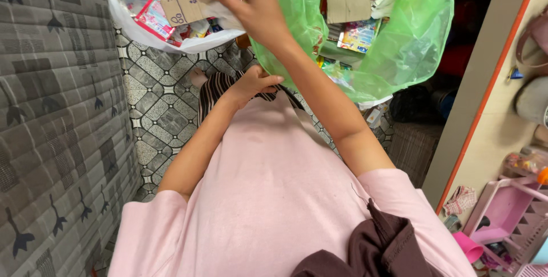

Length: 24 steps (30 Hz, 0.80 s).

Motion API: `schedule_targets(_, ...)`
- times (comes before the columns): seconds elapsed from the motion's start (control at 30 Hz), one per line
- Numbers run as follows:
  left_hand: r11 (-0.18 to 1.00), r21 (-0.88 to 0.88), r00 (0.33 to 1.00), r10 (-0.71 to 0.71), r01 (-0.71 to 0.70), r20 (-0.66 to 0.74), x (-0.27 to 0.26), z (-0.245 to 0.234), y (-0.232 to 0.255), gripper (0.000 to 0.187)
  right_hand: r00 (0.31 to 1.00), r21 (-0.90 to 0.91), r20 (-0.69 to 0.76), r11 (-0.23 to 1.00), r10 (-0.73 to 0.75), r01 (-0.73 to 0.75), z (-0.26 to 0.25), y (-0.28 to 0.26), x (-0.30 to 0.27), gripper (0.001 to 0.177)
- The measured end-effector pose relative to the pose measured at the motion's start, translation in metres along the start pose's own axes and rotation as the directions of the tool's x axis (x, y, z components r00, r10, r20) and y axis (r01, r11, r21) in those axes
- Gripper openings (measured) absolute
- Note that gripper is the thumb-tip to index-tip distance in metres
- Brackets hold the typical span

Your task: The person transfers various small snack packets from a green plastic bag into a white plastic bag. They handle the items one by one, occasionally picking up dropped packets from the floor, and finally tie the white bag closed.

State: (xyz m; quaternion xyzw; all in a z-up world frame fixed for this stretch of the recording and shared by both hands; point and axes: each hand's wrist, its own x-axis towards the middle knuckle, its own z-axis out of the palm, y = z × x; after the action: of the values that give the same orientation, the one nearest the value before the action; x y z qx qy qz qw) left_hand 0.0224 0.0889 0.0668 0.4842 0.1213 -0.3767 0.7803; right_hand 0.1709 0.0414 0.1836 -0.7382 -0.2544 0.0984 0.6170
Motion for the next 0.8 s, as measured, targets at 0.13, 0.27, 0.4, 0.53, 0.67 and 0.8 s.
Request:
schedule_targets(0.13,0.993,0.114,1.000,-0.015,0.016,-0.010,-0.009,0.001,0.009,0.058,0.973,-0.255,0.117,0.941,-0.199,0.223,0.016,0.004,0.020,0.021)
schedule_targets(0.27,0.989,0.140,0.999,-0.045,0.045,-0.002,-0.016,0.015,0.022,0.075,0.984,0.042,0.152,0.994,0.090,-0.097,-0.039,-0.011,-0.025,0.022)
schedule_targets(0.4,0.988,0.112,0.994,-0.107,0.104,0.015,-0.006,0.032,0.029,0.089,0.942,-0.269,-0.105,0.903,0.317,-0.334,-0.126,-0.027,-0.104,0.011)
schedule_targets(0.53,0.987,-0.024,0.984,-0.154,0.156,0.084,0.019,0.048,0.013,0.082,0.891,-0.651,-0.133,0.639,0.435,-0.410,-0.162,-0.009,-0.168,0.020)
schedule_targets(0.67,0.981,-0.176,0.996,-0.086,0.081,-0.022,0.049,0.059,-0.009,0.067,0.875,-0.739,-0.131,0.542,0.467,-0.400,-0.153,0.015,-0.202,0.062)
schedule_targets(0.8,0.945,-0.326,0.999,-0.023,0.006,-0.048,0.062,0.057,-0.027,0.055,0.808,-0.733,-0.165,0.478,0.566,-0.484,-0.139,0.025,-0.207,0.078)
